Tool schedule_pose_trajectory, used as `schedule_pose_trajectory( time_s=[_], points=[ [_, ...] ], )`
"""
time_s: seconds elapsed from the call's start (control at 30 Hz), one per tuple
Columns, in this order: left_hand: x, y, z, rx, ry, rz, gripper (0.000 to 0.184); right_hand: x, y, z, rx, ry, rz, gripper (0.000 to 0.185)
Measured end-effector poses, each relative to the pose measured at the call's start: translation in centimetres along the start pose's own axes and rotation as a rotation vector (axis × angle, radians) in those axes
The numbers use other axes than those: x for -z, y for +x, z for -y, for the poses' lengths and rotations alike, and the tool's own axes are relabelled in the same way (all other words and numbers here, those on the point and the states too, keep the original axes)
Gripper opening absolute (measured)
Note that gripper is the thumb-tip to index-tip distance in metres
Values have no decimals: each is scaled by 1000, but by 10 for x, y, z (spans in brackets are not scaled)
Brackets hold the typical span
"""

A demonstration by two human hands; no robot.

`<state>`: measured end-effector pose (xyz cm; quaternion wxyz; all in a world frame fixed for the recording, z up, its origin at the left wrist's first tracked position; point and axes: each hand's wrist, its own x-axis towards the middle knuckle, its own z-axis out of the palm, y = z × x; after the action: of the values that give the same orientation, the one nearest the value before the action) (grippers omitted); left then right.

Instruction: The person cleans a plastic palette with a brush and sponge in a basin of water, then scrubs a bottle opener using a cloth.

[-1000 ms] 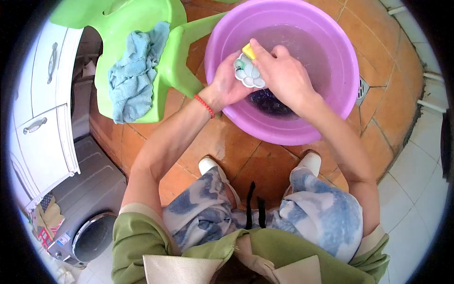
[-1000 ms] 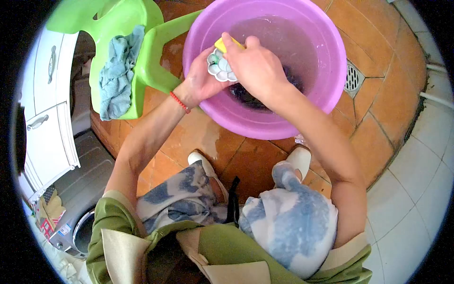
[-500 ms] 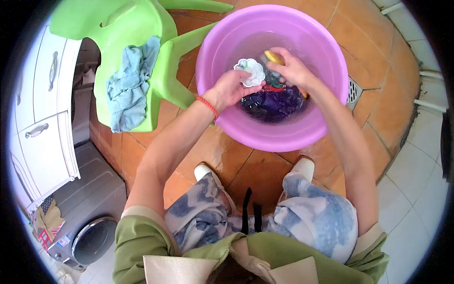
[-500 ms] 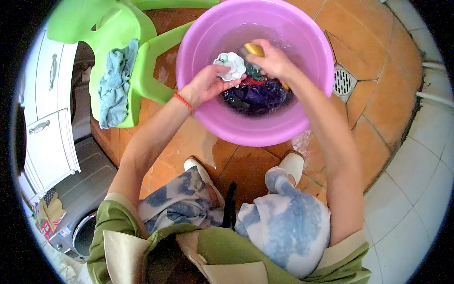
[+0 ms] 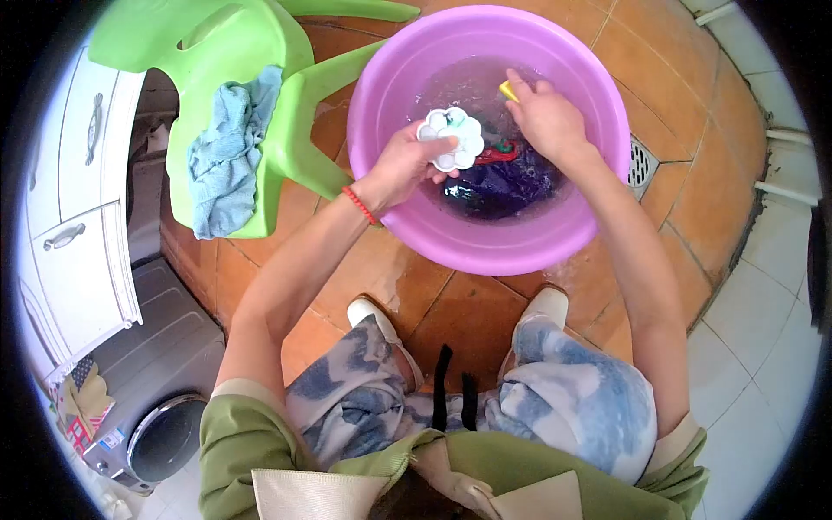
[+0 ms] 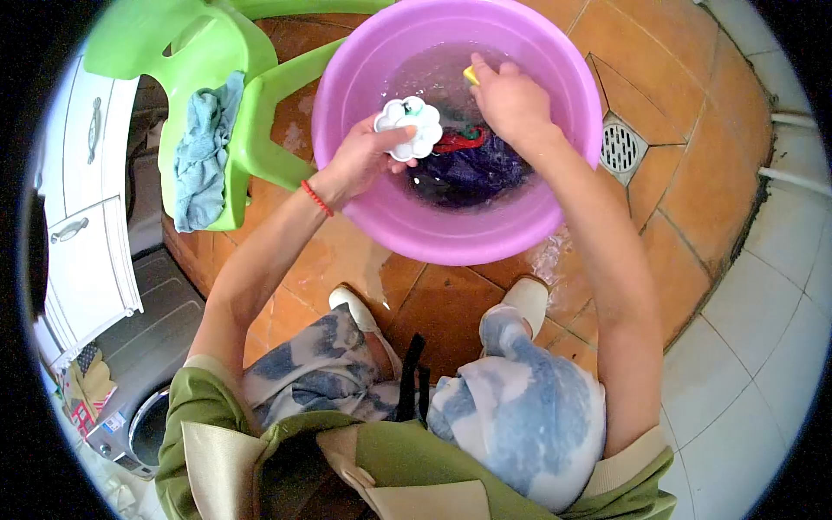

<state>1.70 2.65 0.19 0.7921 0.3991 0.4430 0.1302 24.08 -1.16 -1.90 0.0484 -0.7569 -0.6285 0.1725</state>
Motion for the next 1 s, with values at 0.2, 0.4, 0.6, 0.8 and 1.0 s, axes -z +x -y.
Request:
schedule_pose_trajectory(
  time_s=[0.2, 0.4, 0.6, 0.8, 1.0],
  points=[
    [7, -18, -15, -17, 45, -116, 23, -21, 2, -1, 175, -325, -295, 34],
    [16, -21, -14, -48, -14, -35, 32, -65, 1, 40, 240, -36, -60, 21],
    [17, -19, -17, -5, -153, -42, 34, -23, 3, 18, 177, 664, 102, 24],
    [19, -16, -17, -45, -176, 23, 35, 7, -33, 30, 70, 1175, 290, 32],
    [18, -17, -19, -56, -145, 40, 37, -3, -33, 32, 105, 925, 205, 40]
  ],
)
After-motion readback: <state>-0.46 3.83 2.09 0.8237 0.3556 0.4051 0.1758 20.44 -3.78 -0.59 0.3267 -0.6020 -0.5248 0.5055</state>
